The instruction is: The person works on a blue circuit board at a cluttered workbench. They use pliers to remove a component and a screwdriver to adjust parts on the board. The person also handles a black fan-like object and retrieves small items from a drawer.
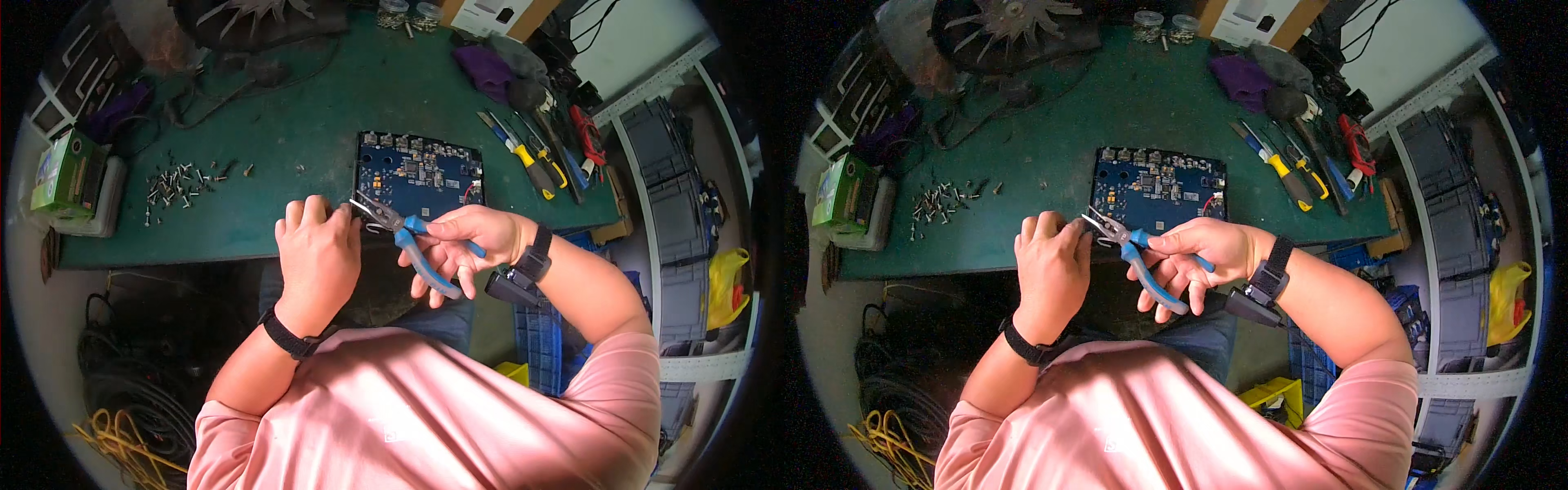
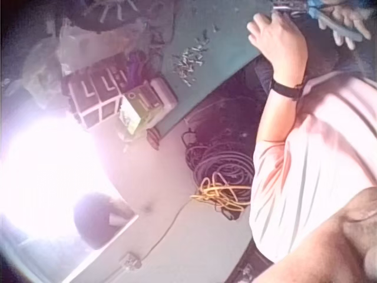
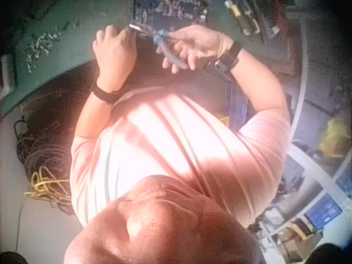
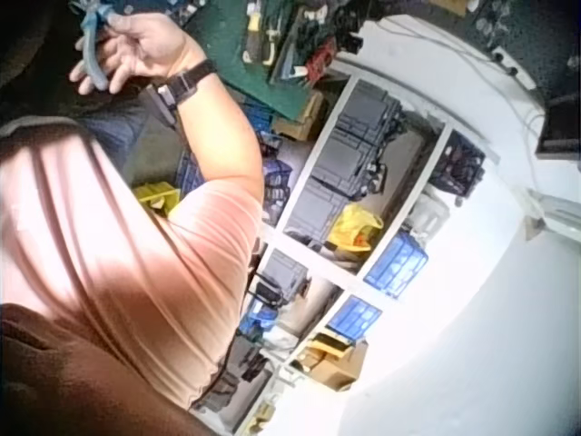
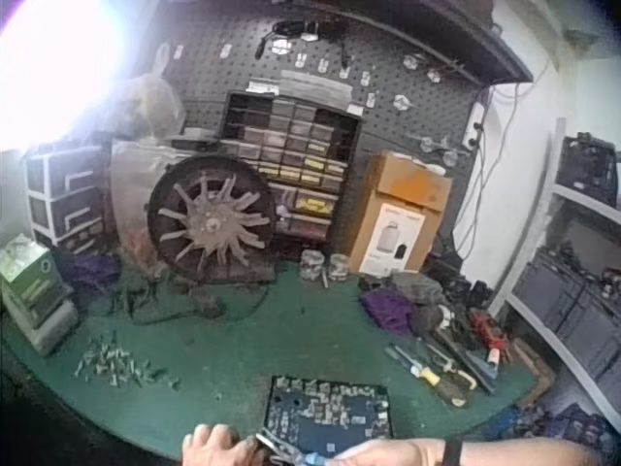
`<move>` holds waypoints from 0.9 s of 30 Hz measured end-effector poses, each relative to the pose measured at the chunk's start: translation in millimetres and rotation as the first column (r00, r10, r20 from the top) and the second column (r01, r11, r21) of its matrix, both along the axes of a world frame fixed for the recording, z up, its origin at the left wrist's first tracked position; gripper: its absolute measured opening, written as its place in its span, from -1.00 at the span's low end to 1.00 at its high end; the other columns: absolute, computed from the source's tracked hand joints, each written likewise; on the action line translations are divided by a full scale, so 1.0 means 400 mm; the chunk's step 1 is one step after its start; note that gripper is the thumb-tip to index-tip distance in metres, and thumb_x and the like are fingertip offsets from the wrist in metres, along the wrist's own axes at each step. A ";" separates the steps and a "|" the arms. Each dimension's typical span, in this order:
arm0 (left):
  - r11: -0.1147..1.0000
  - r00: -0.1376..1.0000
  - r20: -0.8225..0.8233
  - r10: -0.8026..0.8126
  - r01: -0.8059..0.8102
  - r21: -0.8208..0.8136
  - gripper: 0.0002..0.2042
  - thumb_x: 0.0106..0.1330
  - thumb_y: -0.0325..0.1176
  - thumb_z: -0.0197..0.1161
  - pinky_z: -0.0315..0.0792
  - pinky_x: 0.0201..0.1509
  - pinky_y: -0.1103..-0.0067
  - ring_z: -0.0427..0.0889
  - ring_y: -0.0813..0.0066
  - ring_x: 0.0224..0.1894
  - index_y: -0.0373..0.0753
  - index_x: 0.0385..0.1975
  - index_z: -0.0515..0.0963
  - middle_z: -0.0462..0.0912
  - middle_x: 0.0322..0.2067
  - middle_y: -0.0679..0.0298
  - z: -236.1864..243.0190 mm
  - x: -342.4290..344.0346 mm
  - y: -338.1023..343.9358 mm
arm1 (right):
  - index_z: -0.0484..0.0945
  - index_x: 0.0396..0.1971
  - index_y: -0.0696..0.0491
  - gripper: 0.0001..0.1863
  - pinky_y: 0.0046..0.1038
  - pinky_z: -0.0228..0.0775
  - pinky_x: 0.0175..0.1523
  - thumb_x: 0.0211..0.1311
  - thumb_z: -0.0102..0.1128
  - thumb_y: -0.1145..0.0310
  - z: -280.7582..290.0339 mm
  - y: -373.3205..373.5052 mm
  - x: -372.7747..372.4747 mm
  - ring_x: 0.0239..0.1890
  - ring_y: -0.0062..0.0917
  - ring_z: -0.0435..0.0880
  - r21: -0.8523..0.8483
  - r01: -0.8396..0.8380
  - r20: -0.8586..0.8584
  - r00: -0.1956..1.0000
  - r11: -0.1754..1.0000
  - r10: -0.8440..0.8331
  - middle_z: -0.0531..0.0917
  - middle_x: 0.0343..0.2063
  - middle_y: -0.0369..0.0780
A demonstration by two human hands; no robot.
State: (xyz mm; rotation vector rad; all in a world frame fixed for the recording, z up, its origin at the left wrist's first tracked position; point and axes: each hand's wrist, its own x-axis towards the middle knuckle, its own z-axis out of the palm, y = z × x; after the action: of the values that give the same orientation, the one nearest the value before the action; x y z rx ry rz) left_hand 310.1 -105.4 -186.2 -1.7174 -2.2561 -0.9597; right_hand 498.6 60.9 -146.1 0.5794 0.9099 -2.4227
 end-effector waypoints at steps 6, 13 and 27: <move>0.997 0.998 0.046 -0.047 0.044 0.071 -0.79 0.09 -0.44 0.34 0.37 -0.12 0.32 0.47 0.11 -0.21 -0.29 -0.25 0.62 0.53 -0.32 0.13 0.018 -0.002 0.005 | 0.29 0.22 0.30 -0.39 -0.26 0.72 -0.23 0.50 -0.20 0.03 0.009 -0.021 0.012 0.01 0.04 0.63 0.028 0.080 -0.125 0.989 0.996 -0.076 0.53 0.03 0.24; 0.995 0.995 0.000 -0.096 0.096 0.035 -0.81 0.04 -0.34 0.41 0.39 -0.14 0.33 0.48 0.12 -0.23 -0.28 -0.42 0.62 0.50 -0.40 0.14 0.057 0.017 0.036 | 0.46 0.04 0.16 -0.59 -0.43 0.66 -0.33 0.41 0.06 0.15 0.135 -0.047 0.065 -0.20 -0.33 0.74 0.550 0.188 -0.074 0.982 0.814 -0.176 0.68 -0.13 -0.01; 0.962 0.978 0.199 -0.061 0.110 -0.248 -0.83 -0.04 -0.39 0.34 0.53 -0.26 0.38 0.66 0.03 -0.37 -0.36 -0.49 0.63 0.65 -0.49 -0.02 0.085 0.016 0.132 | 0.39 0.11 0.21 -0.48 -0.67 0.46 -0.51 0.43 0.00 0.05 0.061 -0.102 0.231 -0.36 -0.54 0.73 0.420 0.635 -0.406 0.770 0.649 -0.491 0.67 -0.20 -0.06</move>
State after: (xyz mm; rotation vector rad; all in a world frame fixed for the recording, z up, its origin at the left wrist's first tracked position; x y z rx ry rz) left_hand 316.6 -52.5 -152.3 -1.9169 -2.5451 -0.9161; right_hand 590.8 19.9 -121.6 0.8711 1.7947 -2.8352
